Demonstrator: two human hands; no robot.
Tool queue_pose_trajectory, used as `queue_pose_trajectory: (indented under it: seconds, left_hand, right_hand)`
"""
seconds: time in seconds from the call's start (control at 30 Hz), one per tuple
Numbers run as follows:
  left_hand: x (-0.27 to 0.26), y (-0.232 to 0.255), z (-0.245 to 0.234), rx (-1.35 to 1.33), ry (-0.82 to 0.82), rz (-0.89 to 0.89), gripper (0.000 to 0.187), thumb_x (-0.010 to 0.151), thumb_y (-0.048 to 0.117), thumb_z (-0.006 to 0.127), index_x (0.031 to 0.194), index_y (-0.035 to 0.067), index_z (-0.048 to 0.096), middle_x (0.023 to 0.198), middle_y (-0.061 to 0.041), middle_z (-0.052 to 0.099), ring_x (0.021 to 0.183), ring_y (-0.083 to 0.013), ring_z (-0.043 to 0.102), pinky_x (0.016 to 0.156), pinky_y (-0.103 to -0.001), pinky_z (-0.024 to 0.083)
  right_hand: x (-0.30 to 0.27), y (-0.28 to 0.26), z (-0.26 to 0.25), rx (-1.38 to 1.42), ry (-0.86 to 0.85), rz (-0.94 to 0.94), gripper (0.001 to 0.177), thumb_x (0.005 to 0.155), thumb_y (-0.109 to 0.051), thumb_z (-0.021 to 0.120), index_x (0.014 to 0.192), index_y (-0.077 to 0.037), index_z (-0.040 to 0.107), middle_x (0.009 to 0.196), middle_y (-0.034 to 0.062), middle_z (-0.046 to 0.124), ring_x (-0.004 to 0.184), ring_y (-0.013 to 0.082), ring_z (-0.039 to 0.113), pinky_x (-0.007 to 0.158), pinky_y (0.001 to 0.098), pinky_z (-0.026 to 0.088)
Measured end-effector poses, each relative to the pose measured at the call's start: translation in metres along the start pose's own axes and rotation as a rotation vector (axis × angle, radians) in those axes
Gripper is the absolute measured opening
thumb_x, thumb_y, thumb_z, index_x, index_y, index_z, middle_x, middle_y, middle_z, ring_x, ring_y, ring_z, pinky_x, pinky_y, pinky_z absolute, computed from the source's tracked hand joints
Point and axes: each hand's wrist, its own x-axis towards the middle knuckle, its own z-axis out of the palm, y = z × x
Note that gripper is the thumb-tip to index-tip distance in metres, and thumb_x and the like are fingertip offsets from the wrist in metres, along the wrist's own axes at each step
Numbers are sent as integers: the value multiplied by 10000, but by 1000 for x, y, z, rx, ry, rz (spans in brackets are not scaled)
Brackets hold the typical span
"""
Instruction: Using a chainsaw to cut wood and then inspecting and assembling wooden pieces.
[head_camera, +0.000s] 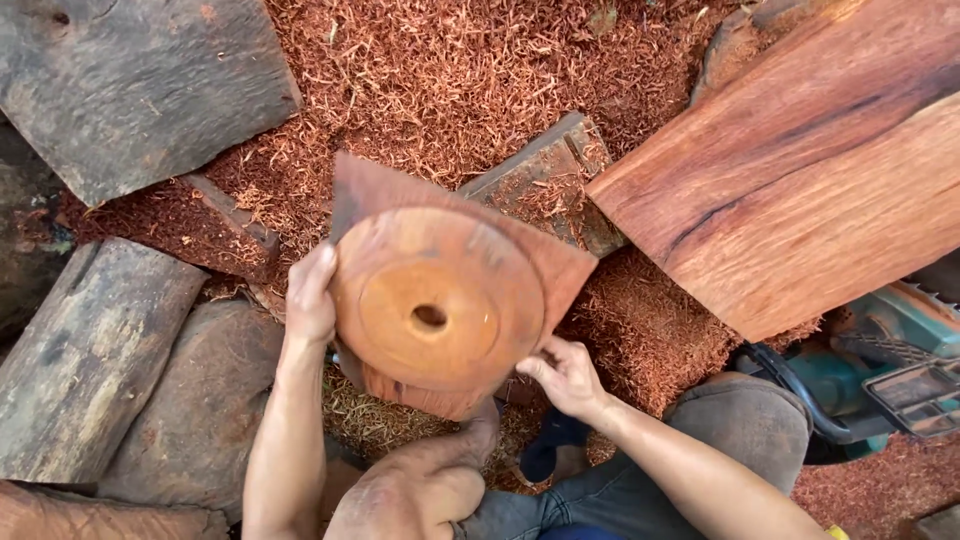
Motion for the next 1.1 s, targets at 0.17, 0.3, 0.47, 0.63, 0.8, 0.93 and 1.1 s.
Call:
queue_pose_trajectory:
  seconds: [0.17, 0.3, 0.47, 0.63, 0.8, 0.93, 1.1]
  left_hand:
    - [37, 28, 26, 293, 41, -67, 458, 1074, 390, 467, 929, 8, 673, 808, -37, 622, 782, -155, 547, 732, -341, 448]
    - [45, 28, 26, 345, 48, -38, 471, 1065, 423, 518, 968, -9, 679, 838, -38, 629, 825, -126, 547, 756, -314, 458]
    - [51, 20, 17, 65, -28, -103, 526, 1028, 482, 540, 1162, 8, 723, 1047, -33, 743, 975, -112, 643, 895, -280, 509]
    - [50, -24, -17, -239, -96, -333, 487, 1007, 417, 621, 1283, 29, 722, 1179, -83, 730, 1059, -154, 628, 973, -328, 495]
    - [20, -18, -25, -374, -220, -287, 376, 1006, 319, 653, 1243, 31, 708, 1196, -95, 745, 1095, -195, 687, 1009, -377, 546]
    - [18, -22, -19, -323, -230, -248, 407, 1054, 337, 630, 1303, 25, 711, 1267, -108, 739, 1158, -201, 682, 1065, -383, 537]
    - [10, -2, -2, -110, -154, 169, 531, 1079, 349, 669, 1494, 33, 563, 1491, -131, 591, 1359, -216, 580, 1181, -396, 464]
  right_hand:
    - [16, 9, -7, 187, 14, 147, 388, 938, -294, 718, 1132, 42, 722, 957, 136, 781, 857, 193, 730, 780, 352, 624]
    - [21, 9, -9, 394, -47, 142, 356, 955, -244, 690, 1156, 50, 690, 1046, 169, 768, 912, 261, 758, 827, 428, 656]
    - [23, 14, -22, 476, -75, 231, 274, 966, -164, 682, 1124, 59, 692, 1074, 183, 759, 947, 298, 754, 844, 489, 654]
    - [27, -8, -41, 545, -96, 236, 197, 974, -97, 694, 1113, 42, 686, 1106, 186, 747, 1021, 319, 742, 881, 533, 640]
    - [31, -30, -48, 526, -13, 214, 236, 968, -84, 682, 1185, 7, 683, 1156, 162, 734, 1053, 314, 727, 890, 515, 616]
    - [29, -25, -63, 686, 21, 131, 228, 1014, -123, 669, 1202, 7, 681, 1185, 175, 738, 1077, 342, 734, 911, 524, 611]
    - [24, -33, -61, 708, 54, 93, 206, 1021, -103, 686, 1188, 17, 679, 1179, 189, 736, 1073, 332, 733, 930, 521, 613]
